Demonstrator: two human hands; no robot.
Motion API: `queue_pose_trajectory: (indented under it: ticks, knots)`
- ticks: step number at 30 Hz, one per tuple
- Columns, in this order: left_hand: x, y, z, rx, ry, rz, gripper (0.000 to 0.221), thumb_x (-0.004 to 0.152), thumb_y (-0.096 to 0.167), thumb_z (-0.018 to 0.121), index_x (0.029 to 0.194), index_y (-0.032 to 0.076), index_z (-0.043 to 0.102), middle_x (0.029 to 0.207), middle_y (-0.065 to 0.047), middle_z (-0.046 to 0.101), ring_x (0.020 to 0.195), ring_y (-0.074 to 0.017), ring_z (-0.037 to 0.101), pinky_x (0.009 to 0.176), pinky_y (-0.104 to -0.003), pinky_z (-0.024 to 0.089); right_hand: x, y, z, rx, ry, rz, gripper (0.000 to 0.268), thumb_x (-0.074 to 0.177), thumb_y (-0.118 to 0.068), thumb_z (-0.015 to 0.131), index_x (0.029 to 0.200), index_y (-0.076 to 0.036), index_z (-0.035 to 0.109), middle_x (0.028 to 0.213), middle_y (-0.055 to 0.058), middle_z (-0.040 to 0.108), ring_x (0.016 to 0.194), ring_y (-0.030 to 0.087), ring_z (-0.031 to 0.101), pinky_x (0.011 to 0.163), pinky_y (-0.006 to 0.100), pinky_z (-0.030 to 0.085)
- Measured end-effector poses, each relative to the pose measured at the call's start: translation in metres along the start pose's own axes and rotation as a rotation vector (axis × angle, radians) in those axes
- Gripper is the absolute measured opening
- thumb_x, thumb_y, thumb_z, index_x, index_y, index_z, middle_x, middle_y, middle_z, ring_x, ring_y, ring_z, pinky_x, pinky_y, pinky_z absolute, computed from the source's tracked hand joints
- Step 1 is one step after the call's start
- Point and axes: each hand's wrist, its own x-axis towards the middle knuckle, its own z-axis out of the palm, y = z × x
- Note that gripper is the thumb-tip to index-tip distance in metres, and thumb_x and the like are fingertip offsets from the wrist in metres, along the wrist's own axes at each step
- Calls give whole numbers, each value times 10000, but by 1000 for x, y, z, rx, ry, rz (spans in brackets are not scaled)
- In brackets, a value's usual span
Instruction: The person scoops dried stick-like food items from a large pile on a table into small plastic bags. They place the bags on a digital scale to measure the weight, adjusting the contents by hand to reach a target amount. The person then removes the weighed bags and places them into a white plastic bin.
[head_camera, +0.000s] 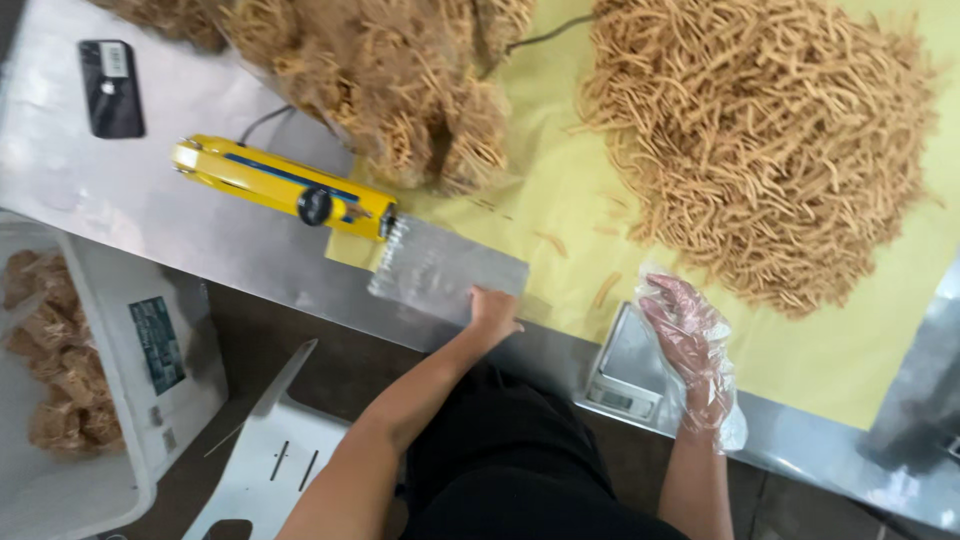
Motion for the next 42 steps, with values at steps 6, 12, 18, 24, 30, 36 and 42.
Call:
queue_pose_trajectory:
  ticks: [6,12,18,24,30,36,42]
  knots:
    - [27,-11,73,62,205,-58,169,847,173,685,986,135,772,1024,-119,759,1012,-312,723,946,-581,474,-31,27,-5,34,4,47,345,923,-248,760,1238,-123,696,1173,136,728,1028,299,725,878,408,567]
    - [-11,-59,43,-287,374,-35,189,885,96,557,1041,48,653,1003,-214,734,951,-418,708,801,-521,553,-46,58,0,57,20,-15,333,927,-210,759,1240,-118,693,1187,143,727,1052,300,706,886,415,561]
    - [-147,-45,-6,-780,141,-46,438,1015,446,484,1270,89,470,1074,-204,733,1074,-405,681,919,-502,496,-28,61,27,593,-158,416,386,884,-211,692,1267,-165,702,1194,62,753,1084,206,691,889,363,569]
    - [-233,-32,-47,-773,-305,-82,586,880,501,688,1237,58,545,1053,-210,734,1008,-354,716,901,-410,545,-41,47,87,1135,-560,-141,599,909,-425,669,1355,-34,585,1220,105,707,1070,216,703,927,341,595]
    - [-244,-55,-40,-672,59,159,234,934,196,596,1070,56,725,1059,-146,745,1022,-356,703,880,-410,546,77,155,191,307,-563,147,535,964,-385,627,1359,-26,594,1214,125,706,1056,237,697,890,376,582]
    - [-227,-75,-85,-1224,-121,-11,207,858,43,709,1064,25,716,875,-101,764,752,-130,706,700,-303,578,71,179,230,1031,-380,426,475,1019,-345,585,1363,-18,602,1208,145,705,1043,258,691,853,411,570]
    - [-164,-41,-182,-866,440,-48,383,834,93,853,1024,33,527,624,-116,503,558,-140,431,511,-317,421,84,140,284,1400,-584,540,484,1045,-419,528,1357,-52,578,1246,134,672,1070,241,669,851,405,530]
